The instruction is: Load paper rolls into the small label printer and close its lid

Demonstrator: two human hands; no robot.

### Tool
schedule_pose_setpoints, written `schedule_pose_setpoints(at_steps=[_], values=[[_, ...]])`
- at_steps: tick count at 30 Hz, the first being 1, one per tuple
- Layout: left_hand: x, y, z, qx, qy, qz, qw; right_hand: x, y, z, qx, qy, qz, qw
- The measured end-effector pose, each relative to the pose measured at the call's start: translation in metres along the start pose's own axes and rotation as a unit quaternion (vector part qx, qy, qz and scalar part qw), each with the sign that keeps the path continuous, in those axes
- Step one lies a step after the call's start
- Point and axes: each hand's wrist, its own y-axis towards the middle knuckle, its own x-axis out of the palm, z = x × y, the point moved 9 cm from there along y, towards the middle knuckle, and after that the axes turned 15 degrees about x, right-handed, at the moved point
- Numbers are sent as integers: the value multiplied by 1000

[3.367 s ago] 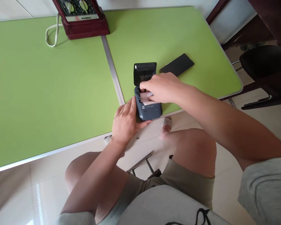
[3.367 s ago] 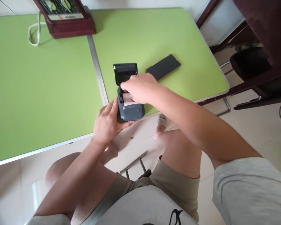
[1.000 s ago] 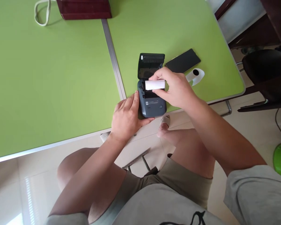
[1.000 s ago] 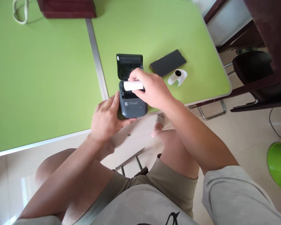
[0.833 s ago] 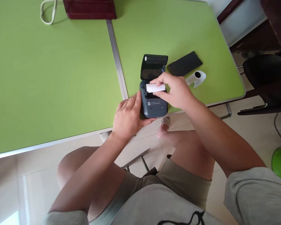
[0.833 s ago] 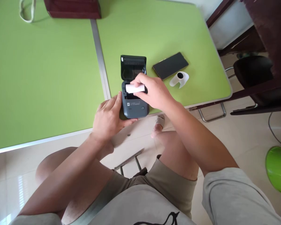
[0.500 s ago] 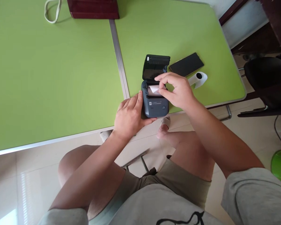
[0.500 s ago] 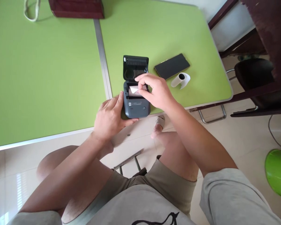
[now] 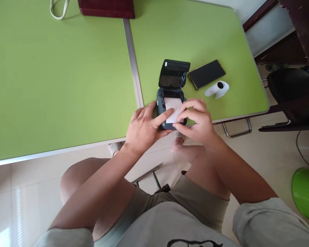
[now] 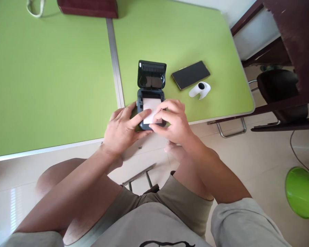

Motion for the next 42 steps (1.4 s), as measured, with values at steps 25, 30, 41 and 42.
schedule_pose_setpoints(at_steps=[25, 30, 41, 42], values=[[4, 0, -4, -3, 15, 4, 1000, 40, 34, 80, 181, 134, -142, 964], [3, 1, -4, -9, 12, 3, 1000, 42, 37, 75, 165, 145, -188, 957], [6, 2, -10, -22, -9, 37, 999, 35, 26, 76, 153, 86, -89, 980], [7, 2, -11, -25, -10, 35, 999, 32, 25, 78, 151, 80, -66, 983]])
